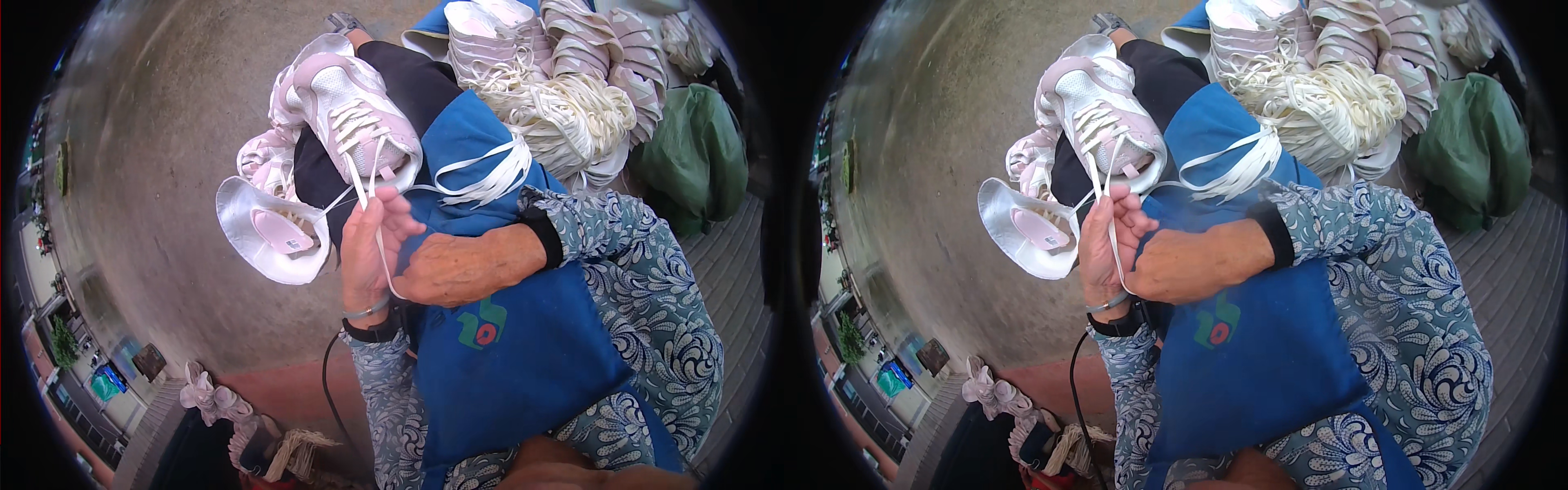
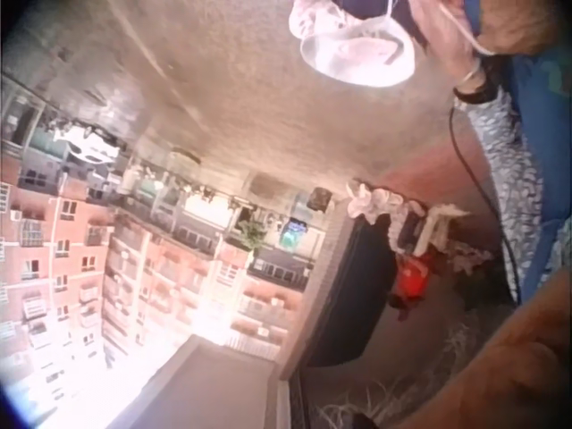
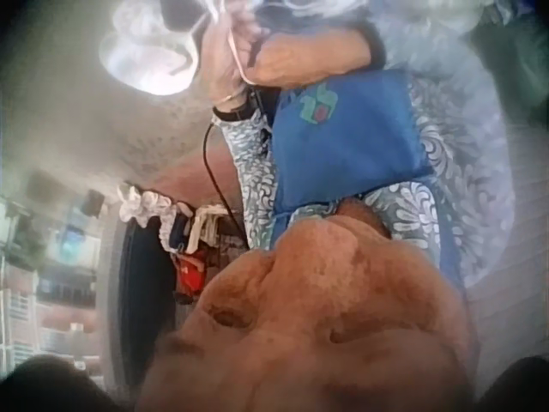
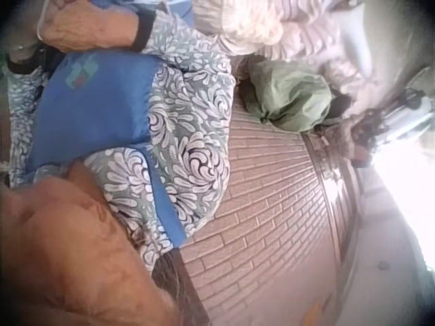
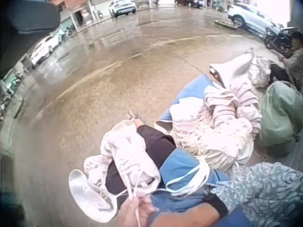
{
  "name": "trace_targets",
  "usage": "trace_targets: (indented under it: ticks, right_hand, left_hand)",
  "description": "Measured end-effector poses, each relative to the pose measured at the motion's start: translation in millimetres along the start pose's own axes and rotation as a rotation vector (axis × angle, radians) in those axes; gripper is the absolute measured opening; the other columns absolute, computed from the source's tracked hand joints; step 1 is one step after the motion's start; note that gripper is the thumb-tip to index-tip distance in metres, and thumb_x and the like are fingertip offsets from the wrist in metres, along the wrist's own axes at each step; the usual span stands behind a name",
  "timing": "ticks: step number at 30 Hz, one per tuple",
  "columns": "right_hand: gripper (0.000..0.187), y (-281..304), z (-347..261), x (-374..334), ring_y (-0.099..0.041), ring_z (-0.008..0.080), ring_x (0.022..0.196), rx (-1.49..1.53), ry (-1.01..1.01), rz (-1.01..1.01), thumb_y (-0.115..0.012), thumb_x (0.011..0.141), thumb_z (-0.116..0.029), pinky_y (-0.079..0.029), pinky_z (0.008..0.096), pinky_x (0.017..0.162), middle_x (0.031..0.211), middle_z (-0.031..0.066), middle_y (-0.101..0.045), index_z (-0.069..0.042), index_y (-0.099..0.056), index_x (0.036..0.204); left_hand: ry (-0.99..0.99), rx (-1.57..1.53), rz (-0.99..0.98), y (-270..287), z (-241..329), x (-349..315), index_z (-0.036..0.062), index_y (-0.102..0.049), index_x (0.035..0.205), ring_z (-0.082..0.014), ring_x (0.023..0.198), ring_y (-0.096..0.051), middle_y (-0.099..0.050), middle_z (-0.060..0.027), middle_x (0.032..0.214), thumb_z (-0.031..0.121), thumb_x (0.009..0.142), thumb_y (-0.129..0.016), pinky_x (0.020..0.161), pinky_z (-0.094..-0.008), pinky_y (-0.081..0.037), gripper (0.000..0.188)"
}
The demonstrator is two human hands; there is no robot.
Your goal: The recorder is threading laces through the eyelets of a pink and white sneaker.
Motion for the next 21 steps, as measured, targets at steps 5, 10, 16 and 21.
trace_targets:
  ticks: [5, 10, 16, 21]
  right_hand:
    - [0.016, 47, 41, -17, -0.061, 0.0347, 0.071, -0.048, -0.244, 0.198, -0.058, 0.08, -0.016, -0.05, 0.0415, 0.062, 0.08, 0.0175, -0.059, -0.001, -0.057, 0.081]
    - [0.013, 103, 110, -34, -0.061, 0.034, 0.07, -0.429, -0.452, 0.532, -0.057, 0.079, -0.014, -0.05, 0.0412, 0.061, 0.082, 0.0157, -0.058, -0.001, -0.057, 0.082]
    - [0.012, 95, 117, -9, -0.063, 0.0312, 0.072, -0.637, -0.518, 0.406, -0.058, 0.076, -0.011, -0.05, 0.0397, 0.059, 0.082, 0.0141, -0.059, -0.001, -0.058, 0.081]
    - [0.011, 90, 124, -4, -0.062, 0.0309, 0.069, -0.663, -0.528, 0.353, -0.057, 0.08, -0.012, -0.049, 0.0387, 0.059, 0.081, 0.0136, -0.056, -0.001, -0.055, 0.082]
  left_hand:
    - [-0.185, 0.233, -0.197, 16, 14, -9, -0.0022, -0.054, 0.11, -0.0147, 0.07, -0.057, -0.061, -0.0093, 0.081, 0.025, 0.096, -0.046, 0.066, -0.0319, -0.051, 0.032]
    - [-0.64, 1.084, 0.407, 28, 80, -16, -0.0018, -0.062, 0.098, -0.0106, 0.068, -0.056, -0.059, -0.0041, 0.077, 0.023, 0.092, -0.055, 0.061, -0.0257, -0.045, 0.026]
    - [-0.984, 1.392, 0.314, -20, 100, 11, -0.0003, -0.063, 0.095, -0.0239, 0.068, -0.061, -0.062, -0.015, 0.081, 0.008, 0.084, -0.06, 0.063, -0.032, -0.048, 0.014]
    - [-0.966, 1.504, 0.245, -19, 104, 18, 0.0005, -0.064, 0.094, -0.0273, 0.069, -0.063, -0.064, -0.0153, 0.08, 0.008, 0.084, -0.059, 0.064, -0.0341, -0.048, 0.013]
Point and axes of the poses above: each hand's wrist, its own x-axis towards the middle knuckle, its own y-axis out of the back of the hand, z = x × y, the point moved 9 cm from there along x, towards the middle knuckle
